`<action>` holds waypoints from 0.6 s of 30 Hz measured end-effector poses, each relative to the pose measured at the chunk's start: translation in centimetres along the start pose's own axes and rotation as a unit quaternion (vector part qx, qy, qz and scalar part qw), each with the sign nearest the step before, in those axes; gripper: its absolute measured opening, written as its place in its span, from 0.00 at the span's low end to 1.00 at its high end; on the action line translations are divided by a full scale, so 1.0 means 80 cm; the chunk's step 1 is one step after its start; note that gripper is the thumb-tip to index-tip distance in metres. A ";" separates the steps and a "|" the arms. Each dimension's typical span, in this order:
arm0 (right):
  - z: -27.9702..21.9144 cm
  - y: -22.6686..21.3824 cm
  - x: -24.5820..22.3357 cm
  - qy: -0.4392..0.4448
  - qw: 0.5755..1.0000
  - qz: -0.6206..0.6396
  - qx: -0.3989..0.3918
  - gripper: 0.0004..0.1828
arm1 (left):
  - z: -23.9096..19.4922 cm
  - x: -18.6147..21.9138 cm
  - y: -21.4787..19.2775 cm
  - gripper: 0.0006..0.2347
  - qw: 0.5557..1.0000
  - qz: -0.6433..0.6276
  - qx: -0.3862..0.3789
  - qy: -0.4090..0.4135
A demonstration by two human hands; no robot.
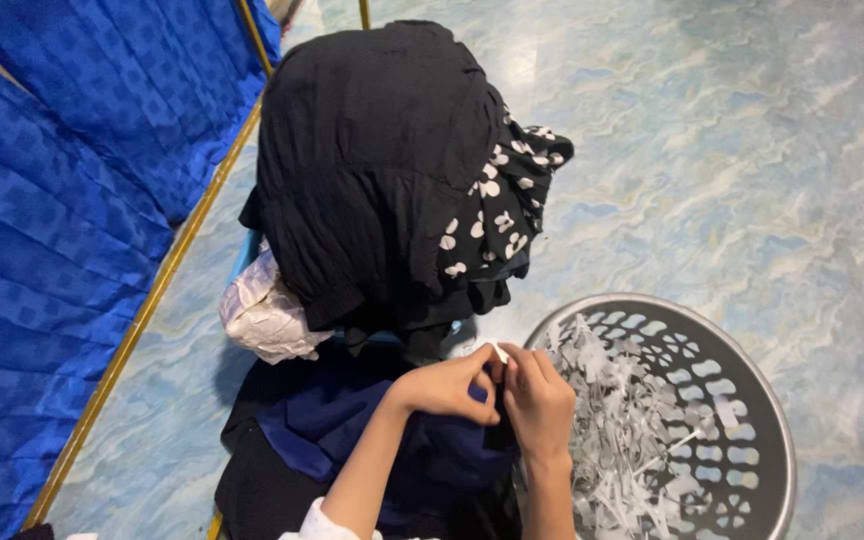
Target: The person sits on the floor and hangs several garments on a metal rack using white plastic hangers. They handle dark pants, a white shirt, and a blue jacket, clipping each item to a hanger and placing it on the rack.
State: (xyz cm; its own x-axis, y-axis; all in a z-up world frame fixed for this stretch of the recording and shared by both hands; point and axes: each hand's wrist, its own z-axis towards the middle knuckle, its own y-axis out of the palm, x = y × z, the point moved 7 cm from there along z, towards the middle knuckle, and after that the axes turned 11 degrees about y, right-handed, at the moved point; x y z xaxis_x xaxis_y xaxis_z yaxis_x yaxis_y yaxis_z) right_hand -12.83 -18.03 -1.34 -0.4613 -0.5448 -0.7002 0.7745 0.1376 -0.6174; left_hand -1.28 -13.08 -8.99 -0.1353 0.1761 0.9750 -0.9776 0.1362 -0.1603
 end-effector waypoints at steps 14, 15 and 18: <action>-0.015 0.026 0.009 -0.132 0.978 -0.050 -0.156 0.28 | 0.053 -0.170 0.087 0.26 0.975 0.086 -0.040 0.201; -0.015 0.027 0.011 -0.129 0.979 -0.047 -0.153 0.28 | 0.058 -0.170 0.093 0.26 0.986 0.017 -0.056 0.155; -0.020 0.021 0.016 -0.137 0.981 -0.066 -0.124 0.24 | 0.069 -0.141 0.098 0.22 0.984 0.008 -0.064 0.164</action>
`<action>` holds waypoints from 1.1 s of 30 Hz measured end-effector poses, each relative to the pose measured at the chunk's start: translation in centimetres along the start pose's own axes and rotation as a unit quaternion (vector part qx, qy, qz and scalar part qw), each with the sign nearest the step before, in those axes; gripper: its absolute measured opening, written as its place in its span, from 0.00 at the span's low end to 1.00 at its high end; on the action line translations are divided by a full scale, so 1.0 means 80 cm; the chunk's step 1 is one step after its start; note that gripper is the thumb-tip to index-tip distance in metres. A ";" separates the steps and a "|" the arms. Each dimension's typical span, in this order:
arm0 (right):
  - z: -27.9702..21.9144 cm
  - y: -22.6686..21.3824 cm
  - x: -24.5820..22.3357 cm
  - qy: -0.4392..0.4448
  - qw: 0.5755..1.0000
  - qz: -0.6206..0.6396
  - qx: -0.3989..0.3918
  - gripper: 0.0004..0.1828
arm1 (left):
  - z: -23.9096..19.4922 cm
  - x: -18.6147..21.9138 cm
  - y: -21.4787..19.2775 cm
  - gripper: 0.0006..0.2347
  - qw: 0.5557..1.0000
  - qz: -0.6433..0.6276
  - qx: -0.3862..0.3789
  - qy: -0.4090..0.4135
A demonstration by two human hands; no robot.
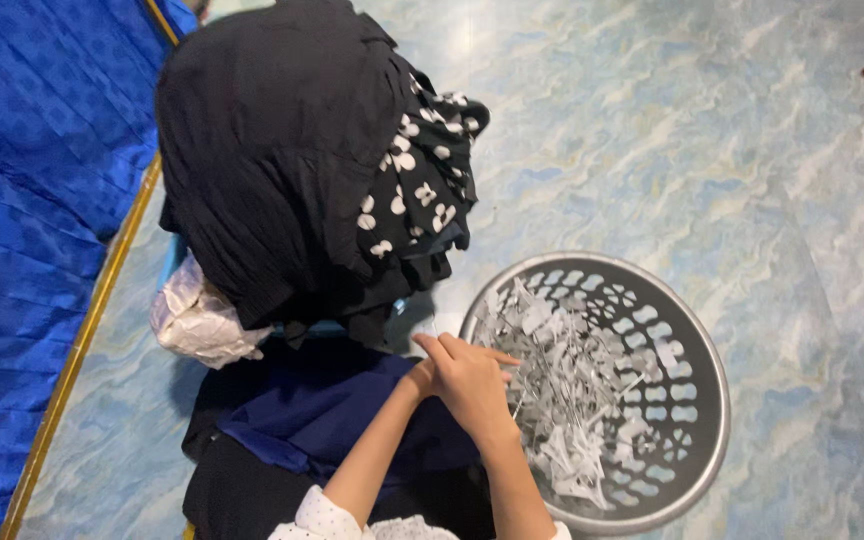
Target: The person sits on the floor and hangs several garments on a metal rack using white plastic hangers. They handle dark pants, a white shirt, and a blue jacket, clipping each item to a hanger and placing it on the rack.
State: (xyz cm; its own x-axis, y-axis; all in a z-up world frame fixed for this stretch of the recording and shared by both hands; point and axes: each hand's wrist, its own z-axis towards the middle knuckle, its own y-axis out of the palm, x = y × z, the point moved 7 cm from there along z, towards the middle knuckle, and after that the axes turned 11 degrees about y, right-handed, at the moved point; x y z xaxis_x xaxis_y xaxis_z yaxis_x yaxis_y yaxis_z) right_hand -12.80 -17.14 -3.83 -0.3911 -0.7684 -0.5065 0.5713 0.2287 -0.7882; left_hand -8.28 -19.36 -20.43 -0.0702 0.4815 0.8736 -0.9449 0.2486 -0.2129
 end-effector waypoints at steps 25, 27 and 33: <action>-0.106 0.032 0.120 0.295 0.889 0.293 0.192 0.08 | -0.017 -0.036 -0.009 0.25 0.947 -0.157 0.273 -0.061; -0.118 0.036 0.158 0.341 0.871 0.304 0.178 0.05 | -0.017 -0.028 -0.012 0.25 0.947 -0.162 0.268 -0.069; -0.109 0.085 0.176 0.343 0.899 0.249 -0.111 0.18 | -0.004 0.017 -0.018 0.18 0.916 -0.267 0.287 -0.084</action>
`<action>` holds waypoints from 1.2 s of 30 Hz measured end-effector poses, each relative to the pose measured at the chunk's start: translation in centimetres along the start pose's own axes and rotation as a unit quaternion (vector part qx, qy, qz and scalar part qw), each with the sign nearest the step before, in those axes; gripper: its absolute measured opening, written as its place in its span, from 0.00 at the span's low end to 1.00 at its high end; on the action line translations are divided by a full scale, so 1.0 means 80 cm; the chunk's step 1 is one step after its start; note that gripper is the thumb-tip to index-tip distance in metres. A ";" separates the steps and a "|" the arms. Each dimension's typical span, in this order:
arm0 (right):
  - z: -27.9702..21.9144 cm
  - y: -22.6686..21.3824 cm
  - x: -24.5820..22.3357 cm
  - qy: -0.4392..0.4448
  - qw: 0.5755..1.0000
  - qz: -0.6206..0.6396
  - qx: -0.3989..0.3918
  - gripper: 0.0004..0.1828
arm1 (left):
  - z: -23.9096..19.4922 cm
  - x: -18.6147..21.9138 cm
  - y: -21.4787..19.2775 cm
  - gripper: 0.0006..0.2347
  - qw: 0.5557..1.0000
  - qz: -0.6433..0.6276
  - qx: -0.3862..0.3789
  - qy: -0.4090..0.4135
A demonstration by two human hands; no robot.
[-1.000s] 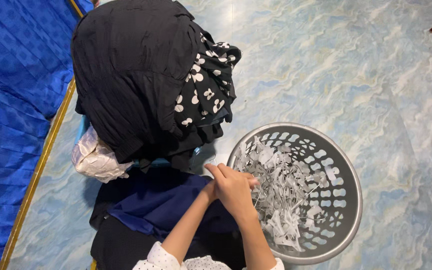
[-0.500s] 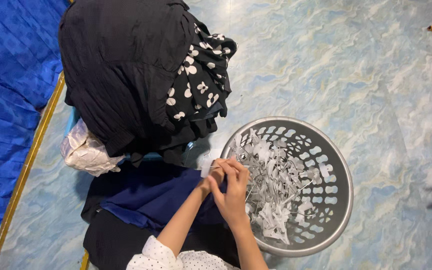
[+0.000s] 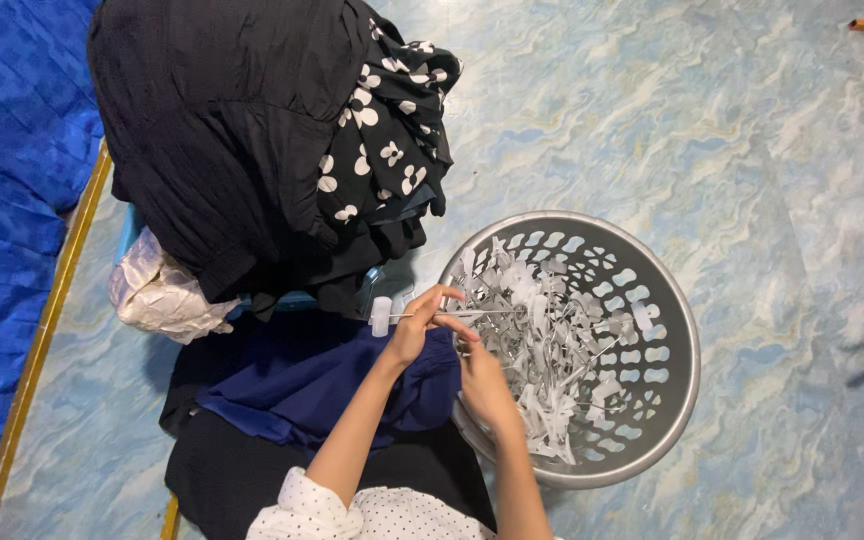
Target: The person sits on the floor and hangs several garments on a metal rack using white plastic hangers. They handle dark pants, a white shirt, and a blue jacket, clipping each item to a hanger and placing it on the rack.
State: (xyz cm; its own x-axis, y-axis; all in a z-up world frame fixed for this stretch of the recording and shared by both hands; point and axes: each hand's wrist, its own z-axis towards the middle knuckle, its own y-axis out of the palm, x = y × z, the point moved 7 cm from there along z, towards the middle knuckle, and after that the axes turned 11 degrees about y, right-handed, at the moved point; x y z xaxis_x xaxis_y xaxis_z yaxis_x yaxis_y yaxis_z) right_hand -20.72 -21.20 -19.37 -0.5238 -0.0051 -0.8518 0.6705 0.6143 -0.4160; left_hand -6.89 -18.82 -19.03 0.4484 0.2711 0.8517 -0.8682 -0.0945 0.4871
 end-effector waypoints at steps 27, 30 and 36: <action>0.049 0.026 0.109 0.182 0.976 -0.119 -0.004 0.24 | -0.008 -0.097 -0.014 0.19 0.959 0.246 -0.105 -0.096; 0.047 0.013 0.137 0.306 0.948 -0.067 0.062 0.27 | -0.006 -0.091 -0.006 0.20 0.965 0.202 -0.111 -0.124; 0.059 0.028 0.136 0.180 0.955 -0.236 0.022 0.28 | -0.012 -0.062 0.013 0.20 0.973 0.176 -0.087 -0.121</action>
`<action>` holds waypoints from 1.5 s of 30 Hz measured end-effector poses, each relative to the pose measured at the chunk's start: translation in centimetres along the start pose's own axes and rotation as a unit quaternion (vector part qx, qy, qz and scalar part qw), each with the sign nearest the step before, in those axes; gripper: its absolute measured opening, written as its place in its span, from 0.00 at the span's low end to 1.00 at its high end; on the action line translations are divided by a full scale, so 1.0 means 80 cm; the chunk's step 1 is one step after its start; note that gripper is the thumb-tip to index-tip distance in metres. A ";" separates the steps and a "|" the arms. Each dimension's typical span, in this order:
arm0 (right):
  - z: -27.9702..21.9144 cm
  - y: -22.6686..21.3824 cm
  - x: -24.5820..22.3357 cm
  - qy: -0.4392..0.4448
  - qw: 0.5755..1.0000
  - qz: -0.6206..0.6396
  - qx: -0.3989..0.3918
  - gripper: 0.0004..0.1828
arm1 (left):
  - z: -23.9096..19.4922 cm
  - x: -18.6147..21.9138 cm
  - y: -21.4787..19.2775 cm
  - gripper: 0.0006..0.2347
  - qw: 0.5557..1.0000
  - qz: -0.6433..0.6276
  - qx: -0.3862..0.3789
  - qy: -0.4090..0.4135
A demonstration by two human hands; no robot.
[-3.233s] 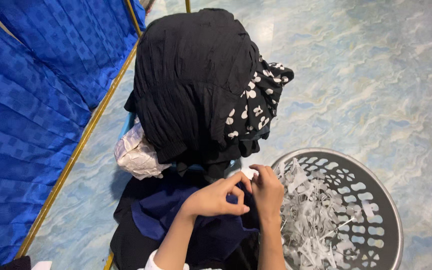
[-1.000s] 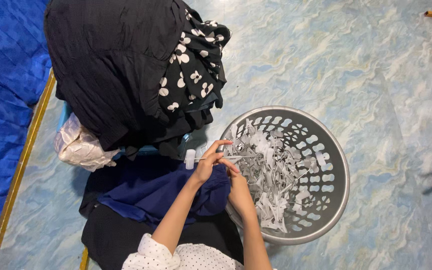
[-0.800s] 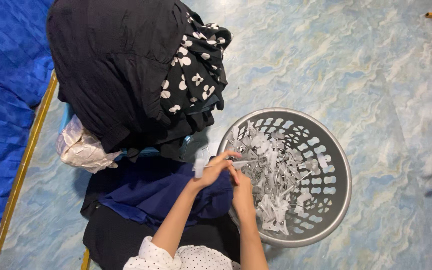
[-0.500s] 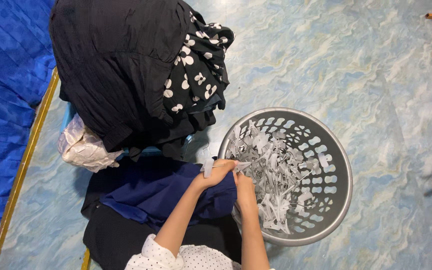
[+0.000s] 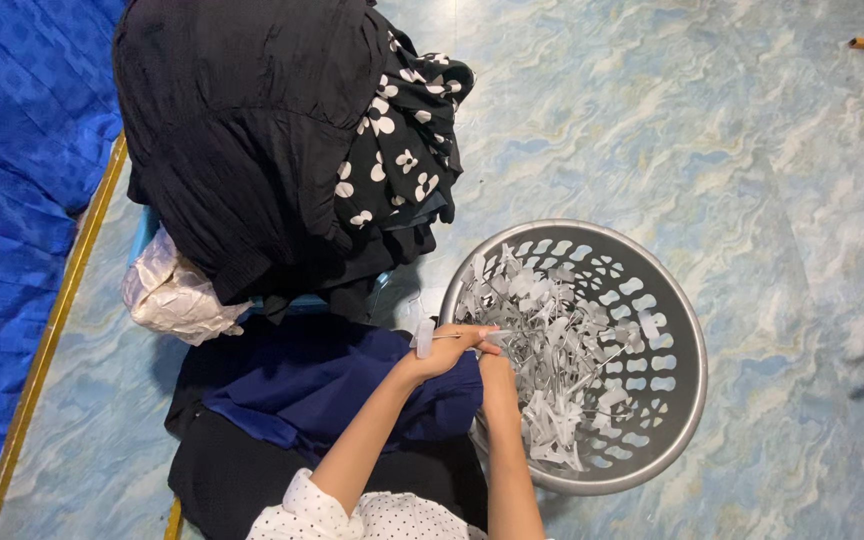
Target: The person sits on the floor and hangs several garments on a metal rack using white plastic hangers. They handle dark pants, a white shirt, and a blue jacket, clipping each item to a hanger and placing it on the rack.
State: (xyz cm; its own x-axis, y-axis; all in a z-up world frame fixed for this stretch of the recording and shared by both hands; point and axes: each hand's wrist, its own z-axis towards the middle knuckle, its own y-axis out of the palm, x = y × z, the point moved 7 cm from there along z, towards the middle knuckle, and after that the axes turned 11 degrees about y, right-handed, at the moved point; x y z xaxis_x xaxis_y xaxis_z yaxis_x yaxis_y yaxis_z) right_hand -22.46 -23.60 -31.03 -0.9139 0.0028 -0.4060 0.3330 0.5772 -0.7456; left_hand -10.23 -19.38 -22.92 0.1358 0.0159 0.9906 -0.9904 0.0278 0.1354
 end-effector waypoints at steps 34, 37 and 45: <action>-0.182 -0.183 -0.085 -0.181 0.836 0.214 0.472 0.18 | -0.040 0.160 -0.033 0.20 0.937 0.229 0.224 0.142; -0.174 -0.188 -0.093 -0.161 0.844 0.125 0.497 0.33 | -0.036 0.152 -0.035 0.19 0.945 0.212 0.205 0.143; -0.137 -0.165 -0.103 -0.131 0.904 0.109 0.393 0.22 | -0.040 0.137 -0.038 0.20 0.926 0.243 0.252 0.140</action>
State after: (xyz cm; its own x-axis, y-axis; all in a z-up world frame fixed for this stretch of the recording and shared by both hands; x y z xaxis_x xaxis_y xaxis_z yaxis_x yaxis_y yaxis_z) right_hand -21.85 -22.33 -12.03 -0.7549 -0.2061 -0.6227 0.6544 -0.1727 -0.7362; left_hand -5.63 -16.11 -12.53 -0.3983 0.1638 0.9025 -0.8122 -0.5201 -0.2641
